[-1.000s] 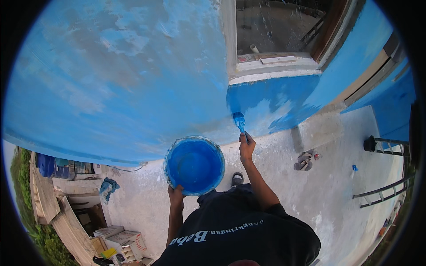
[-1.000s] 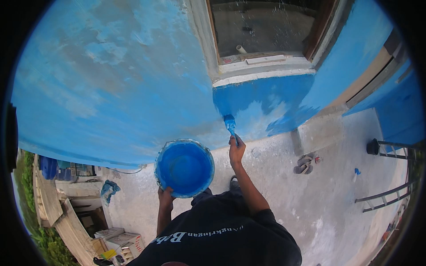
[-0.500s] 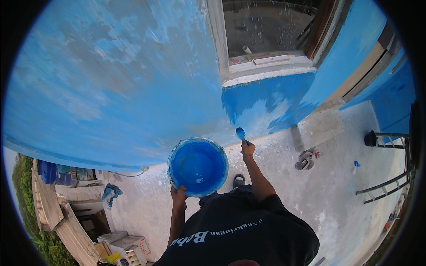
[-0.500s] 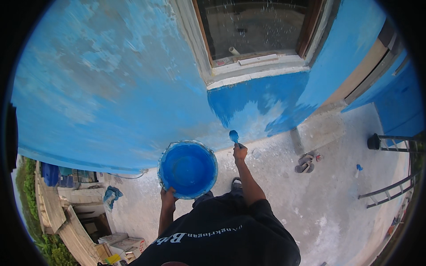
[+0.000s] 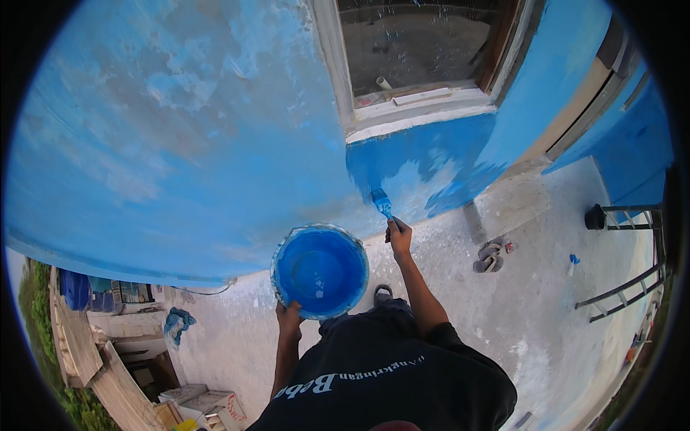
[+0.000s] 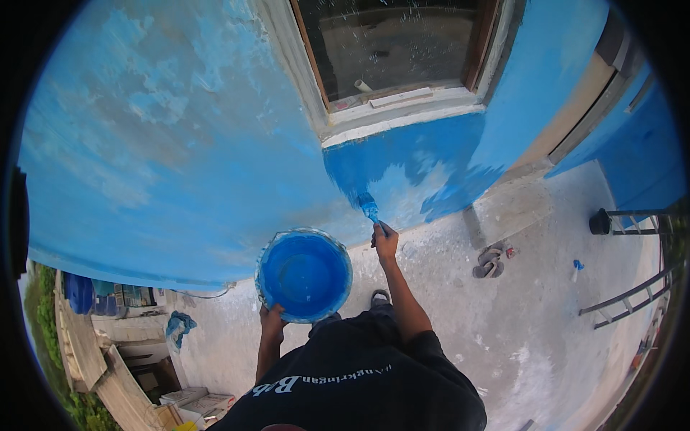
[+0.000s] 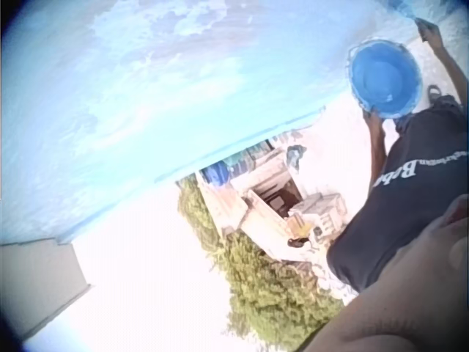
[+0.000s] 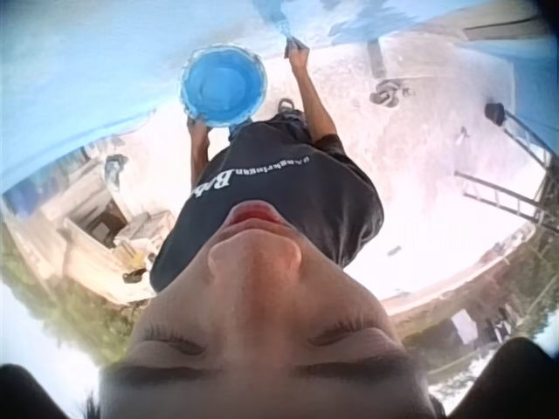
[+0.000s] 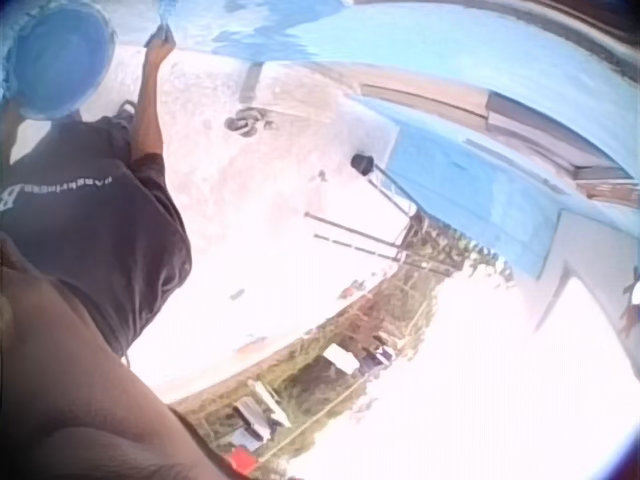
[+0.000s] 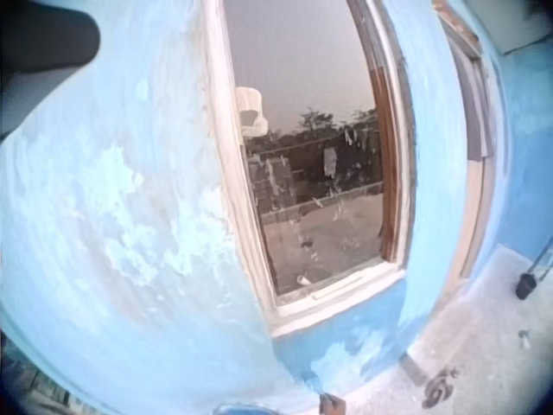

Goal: The person paints the lower section of a wall blue using a brush and a bucket of blue paint.

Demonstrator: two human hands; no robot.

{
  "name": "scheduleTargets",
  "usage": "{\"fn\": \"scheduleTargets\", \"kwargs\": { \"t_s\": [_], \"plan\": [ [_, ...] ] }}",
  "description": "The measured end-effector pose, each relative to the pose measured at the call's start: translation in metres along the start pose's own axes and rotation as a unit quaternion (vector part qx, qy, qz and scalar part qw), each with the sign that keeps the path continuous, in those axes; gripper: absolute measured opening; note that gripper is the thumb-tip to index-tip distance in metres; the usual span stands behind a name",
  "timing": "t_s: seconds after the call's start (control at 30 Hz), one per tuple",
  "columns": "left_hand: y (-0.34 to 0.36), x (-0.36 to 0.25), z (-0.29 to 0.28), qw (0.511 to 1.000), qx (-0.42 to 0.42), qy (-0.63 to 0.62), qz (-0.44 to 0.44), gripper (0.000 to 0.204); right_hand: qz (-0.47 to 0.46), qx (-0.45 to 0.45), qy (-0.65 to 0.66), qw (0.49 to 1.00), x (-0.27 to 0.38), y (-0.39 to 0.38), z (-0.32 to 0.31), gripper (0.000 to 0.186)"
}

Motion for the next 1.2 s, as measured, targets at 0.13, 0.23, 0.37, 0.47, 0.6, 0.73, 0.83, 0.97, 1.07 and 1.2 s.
{"fn": "scheduleTargets", "kwargs": {
  "t_s": [0.13, 0.23, 0.37, 0.47, 0.6, 0.73, 0.83, 0.97, 1.07, 1.2],
  "plan": [
    [0.0, -0.004, 0.009, 1.0, 0.019, 0.0, 0.013, 0.052, 0.069, -0.066, -0.051, 0.994, -0.018, 0.005, -0.016, 0.028],
    [0.001, -0.003, 0.011, 0.999, 0.026, -0.004, 0.023, 0.051, 0.022, -0.077, -0.005, 0.997, 0.015, 0.007, -0.012, 0.029],
    [0.002, 0.001, 0.016, 0.999, 0.04, -0.003, 0.022, 0.05, -0.094, -0.063, 0.037, 0.993, 0.114, -0.008, -0.003, 0.029],
    [0.002, 0.001, 0.021, 0.999, 0.049, 0.007, 0.011, 0.049, -0.159, -0.037, 0.048, 0.986, 0.144, -0.01, -0.009, 0.029],
    [-0.001, -0.006, 0.038, 1.0, 0.027, 0.012, -0.003, 0.052, -0.109, -0.022, 0.033, 0.993, 0.117, 0.006, -0.029, 0.031],
    [0.004, 0.008, 0.042, 0.998, 0.063, 0.012, 0.008, 0.049, 0.054, -0.084, -0.003, 0.995, 0.041, 0.021, -0.064, 0.033],
    [0.006, 0.015, 0.041, 0.997, 0.07, 0.023, 0.001, 0.05, 0.062, -0.113, -0.054, 0.99, 0.039, 0.016, -0.071, 0.032],
    [0.009, 0.018, 0.048, 0.997, 0.072, 0.029, 0.002, 0.05, -0.061, -0.072, -0.01, 0.995, 0.103, 0.018, -0.062, 0.033],
    [0.012, 0.017, 0.05, 0.995, 0.082, 0.052, -0.006, 0.05, -0.14, -0.032, 0.007, 0.99, 0.163, 0.009, -0.052, 0.031],
    [0.014, 0.004, 0.066, 0.997, 0.069, 0.032, 0.016, 0.047, -0.162, -0.045, 0.031, 0.985, 0.165, 0.015, -0.059, 0.031]
  ]
}}
Point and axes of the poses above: each hand's wrist, its own y-axis towards the middle knuckle, its own z-axis out of the palm, x = y × z, the point moved 2 cm from there along y, towards the middle knuckle, and after that the axes turned 10 degrees about x, right-handed, at the moved point
